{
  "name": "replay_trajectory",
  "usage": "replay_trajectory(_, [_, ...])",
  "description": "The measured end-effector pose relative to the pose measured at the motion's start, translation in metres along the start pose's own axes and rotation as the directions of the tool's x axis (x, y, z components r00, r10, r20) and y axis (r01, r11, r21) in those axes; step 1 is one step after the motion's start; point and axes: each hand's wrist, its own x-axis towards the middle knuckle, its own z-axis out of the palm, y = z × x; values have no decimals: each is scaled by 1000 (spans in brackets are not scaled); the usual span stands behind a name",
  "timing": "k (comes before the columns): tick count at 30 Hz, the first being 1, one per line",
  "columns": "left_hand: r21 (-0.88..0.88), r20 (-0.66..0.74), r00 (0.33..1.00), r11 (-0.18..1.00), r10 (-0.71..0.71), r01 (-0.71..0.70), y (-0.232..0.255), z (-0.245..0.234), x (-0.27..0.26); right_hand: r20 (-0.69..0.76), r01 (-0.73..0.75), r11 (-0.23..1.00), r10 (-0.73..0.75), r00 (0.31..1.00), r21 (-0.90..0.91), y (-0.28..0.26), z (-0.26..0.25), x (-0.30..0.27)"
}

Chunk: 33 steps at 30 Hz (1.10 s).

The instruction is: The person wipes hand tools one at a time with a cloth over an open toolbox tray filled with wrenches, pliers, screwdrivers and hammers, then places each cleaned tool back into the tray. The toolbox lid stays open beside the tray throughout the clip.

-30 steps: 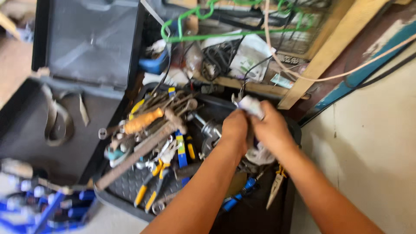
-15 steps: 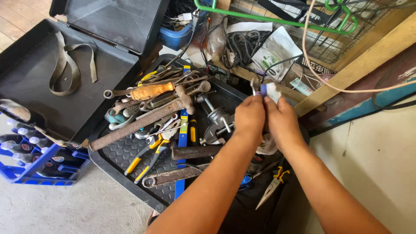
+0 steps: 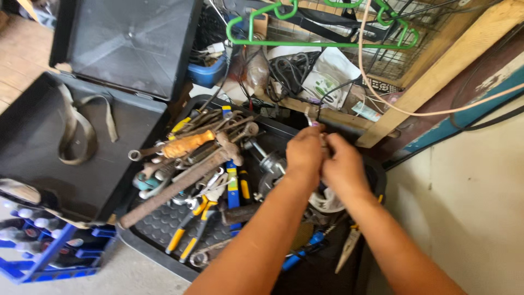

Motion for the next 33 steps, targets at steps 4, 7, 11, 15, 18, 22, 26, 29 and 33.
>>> replay_trajectory(4, [-98, 48, 994, 990, -96, 101, 11, -6, -18, -18, -41, 937, 50, 999, 346, -3, -3, 16])
replay_trajectory(7, [-87, 90, 994, 994, -59, 67, 21, -11, -30, -25, -103, 847, 136, 990, 521, -2, -4, 23])
replay_trajectory(11, [-43, 72, 993, 995, 96, -93, 26, -9, -34, -60, -88, 833, 143, 988, 546, 7, 1, 2])
replay_trajectory(15, [-46, 145, 984, 994, 105, -99, 34, -17, -27, -74, -98, 870, 153, 985, 484, 2, 13, -24])
replay_trajectory(18, [426, 139, 937, 835, 320, -348, 30, -26, -44, -214, -22, 927, 110, 971, 375, -9, -2, -4])
replay_trajectory(22, [319, 157, 982, 935, 108, -154, 33, -28, -68, -266, 13, 921, 99, 959, 389, -32, -22, 21])
replay_trajectory(26, [333, 90, 963, 904, 253, -269, 45, -26, -55, -322, 48, 981, 16, 947, 190, -39, -2, -15])
replay_trajectory(29, [310, 103, 973, 922, 208, -230, 47, -35, -39, -285, -20, 989, 61, 957, 145, -33, 19, -46])
replay_trajectory(33, [508, 202, 966, 826, 162, -245, 31, -49, -38, -349, 113, 993, -99, 932, 21, -29, 22, -36])
